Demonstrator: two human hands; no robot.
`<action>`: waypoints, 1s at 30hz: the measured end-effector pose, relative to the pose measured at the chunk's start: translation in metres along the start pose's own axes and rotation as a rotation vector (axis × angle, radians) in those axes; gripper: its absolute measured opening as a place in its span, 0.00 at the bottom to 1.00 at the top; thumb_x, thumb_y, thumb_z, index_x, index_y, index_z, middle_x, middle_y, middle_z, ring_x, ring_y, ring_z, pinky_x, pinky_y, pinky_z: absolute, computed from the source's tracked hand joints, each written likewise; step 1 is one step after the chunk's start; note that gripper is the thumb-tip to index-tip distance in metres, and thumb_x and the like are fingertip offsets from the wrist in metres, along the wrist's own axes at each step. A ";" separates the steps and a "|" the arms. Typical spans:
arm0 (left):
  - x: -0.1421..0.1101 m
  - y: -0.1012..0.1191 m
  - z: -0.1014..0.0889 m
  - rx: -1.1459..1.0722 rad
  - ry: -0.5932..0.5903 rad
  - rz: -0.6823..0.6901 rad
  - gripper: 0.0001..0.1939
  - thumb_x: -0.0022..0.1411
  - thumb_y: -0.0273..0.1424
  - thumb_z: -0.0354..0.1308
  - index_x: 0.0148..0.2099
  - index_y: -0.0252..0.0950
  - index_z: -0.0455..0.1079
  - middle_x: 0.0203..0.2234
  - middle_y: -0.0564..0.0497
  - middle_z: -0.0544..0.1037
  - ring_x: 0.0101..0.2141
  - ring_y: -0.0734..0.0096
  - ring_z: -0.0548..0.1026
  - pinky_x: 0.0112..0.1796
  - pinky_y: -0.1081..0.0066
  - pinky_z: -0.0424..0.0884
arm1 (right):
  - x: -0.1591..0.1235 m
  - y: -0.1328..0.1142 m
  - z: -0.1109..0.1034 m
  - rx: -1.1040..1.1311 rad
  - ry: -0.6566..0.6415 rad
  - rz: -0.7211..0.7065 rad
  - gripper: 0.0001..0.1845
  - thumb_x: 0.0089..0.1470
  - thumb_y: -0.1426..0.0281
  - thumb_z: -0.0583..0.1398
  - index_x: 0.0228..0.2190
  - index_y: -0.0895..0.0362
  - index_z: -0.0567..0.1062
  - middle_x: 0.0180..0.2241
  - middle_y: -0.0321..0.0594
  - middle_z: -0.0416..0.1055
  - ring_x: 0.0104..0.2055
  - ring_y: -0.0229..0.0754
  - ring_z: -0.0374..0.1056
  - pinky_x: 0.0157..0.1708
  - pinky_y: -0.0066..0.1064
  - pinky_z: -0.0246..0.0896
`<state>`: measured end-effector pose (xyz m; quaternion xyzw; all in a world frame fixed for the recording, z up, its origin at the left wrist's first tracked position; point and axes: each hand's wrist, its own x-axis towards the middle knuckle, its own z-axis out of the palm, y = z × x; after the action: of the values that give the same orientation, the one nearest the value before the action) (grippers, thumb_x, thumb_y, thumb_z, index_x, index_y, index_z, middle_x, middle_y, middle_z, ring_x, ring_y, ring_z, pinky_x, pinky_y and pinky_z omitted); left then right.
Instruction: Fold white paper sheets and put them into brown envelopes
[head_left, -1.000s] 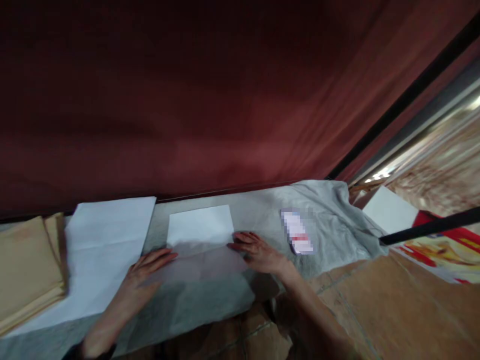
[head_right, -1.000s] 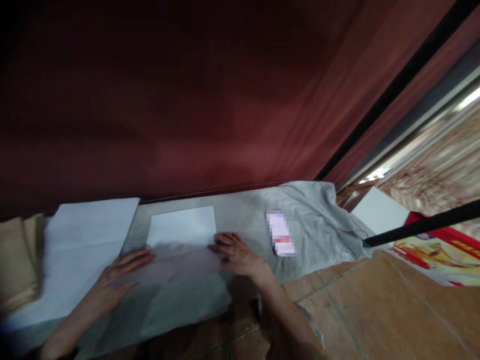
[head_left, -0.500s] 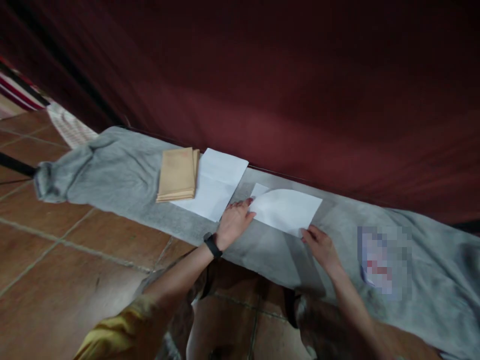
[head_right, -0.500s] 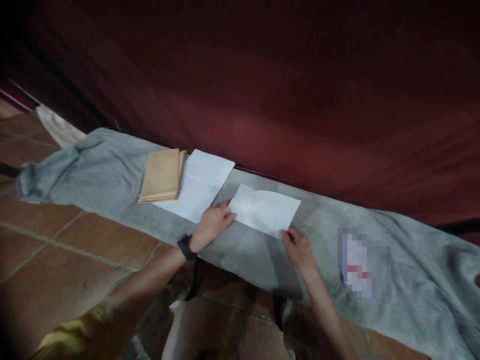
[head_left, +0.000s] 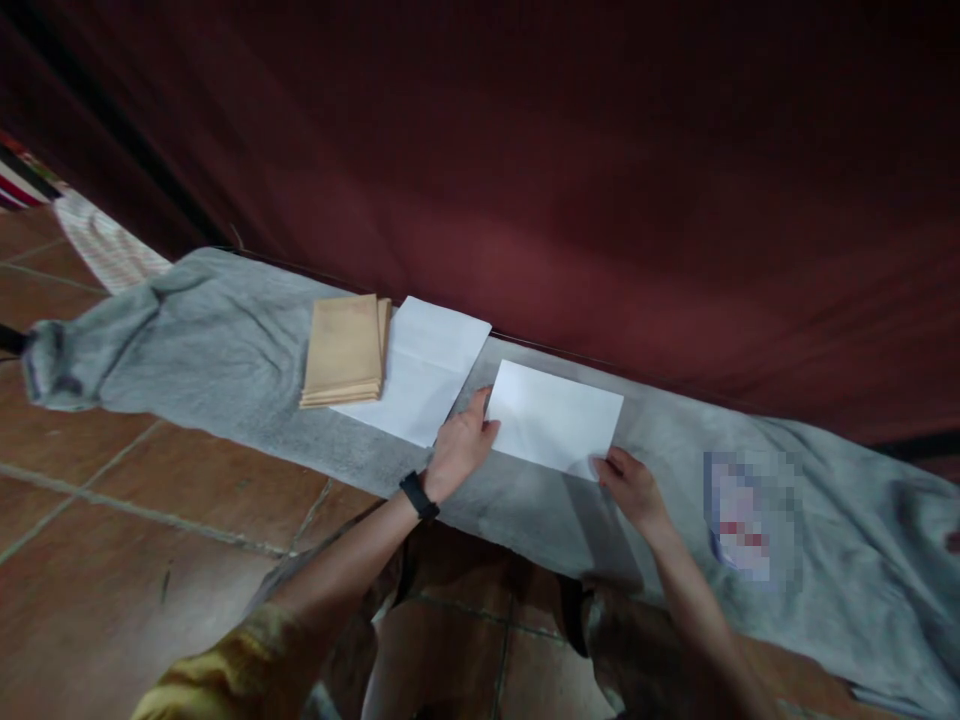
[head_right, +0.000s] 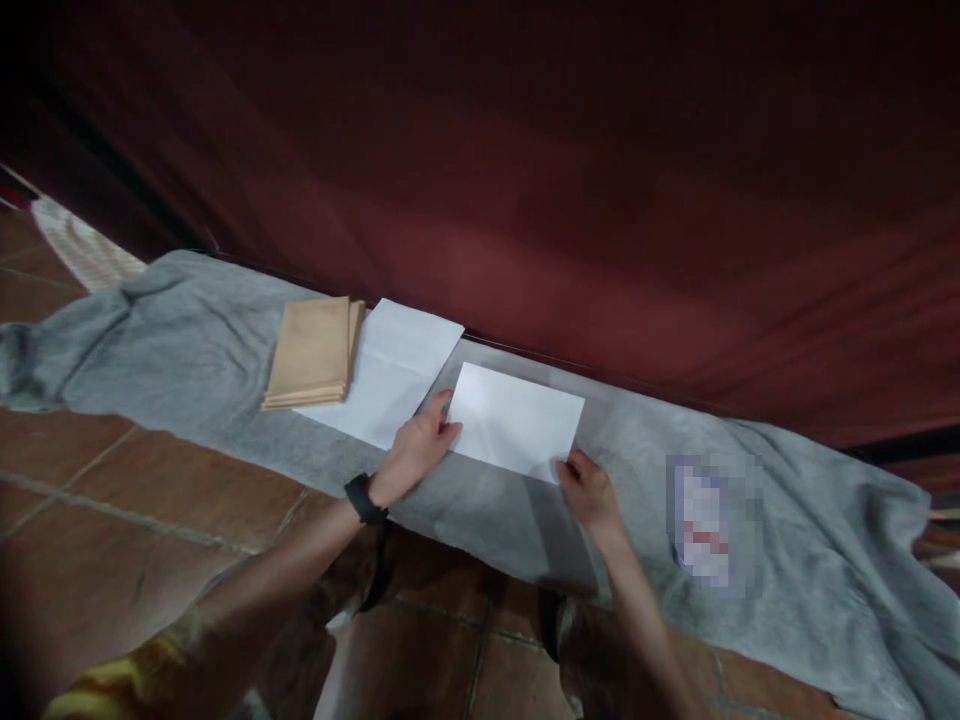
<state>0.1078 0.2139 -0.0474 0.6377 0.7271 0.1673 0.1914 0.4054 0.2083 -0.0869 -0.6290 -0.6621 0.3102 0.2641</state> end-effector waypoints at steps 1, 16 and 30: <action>0.001 -0.001 0.002 0.000 0.002 0.005 0.28 0.68 0.34 0.54 0.68 0.39 0.55 0.37 0.47 0.81 0.38 0.58 0.79 0.40 0.65 0.70 | 0.000 0.000 0.000 0.001 -0.004 -0.002 0.16 0.53 0.54 0.55 0.24 0.52 0.71 0.20 0.33 0.69 0.25 0.41 0.66 0.27 0.30 0.58; 0.018 -0.014 0.002 -0.525 -0.112 0.118 0.03 0.58 0.31 0.57 0.33 0.38 0.67 0.22 0.57 0.73 0.26 0.71 0.71 0.29 0.72 0.64 | -0.001 0.000 -0.018 0.066 0.017 -0.003 0.19 0.53 0.51 0.56 0.23 0.52 0.72 0.21 0.35 0.70 0.25 0.42 0.66 0.27 0.30 0.59; 0.014 -0.010 0.005 -0.306 -0.103 0.030 0.06 0.61 0.27 0.57 0.42 0.38 0.67 0.23 0.58 0.74 0.25 0.70 0.73 0.30 0.71 0.63 | 0.001 0.004 -0.005 -0.122 0.071 -0.010 0.09 0.51 0.61 0.54 0.24 0.51 0.69 0.24 0.35 0.72 0.28 0.43 0.68 0.29 0.32 0.59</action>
<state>0.1001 0.2261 -0.0570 0.6196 0.6727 0.2461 0.3210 0.4116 0.2093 -0.0865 -0.6513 -0.6730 0.2456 0.2501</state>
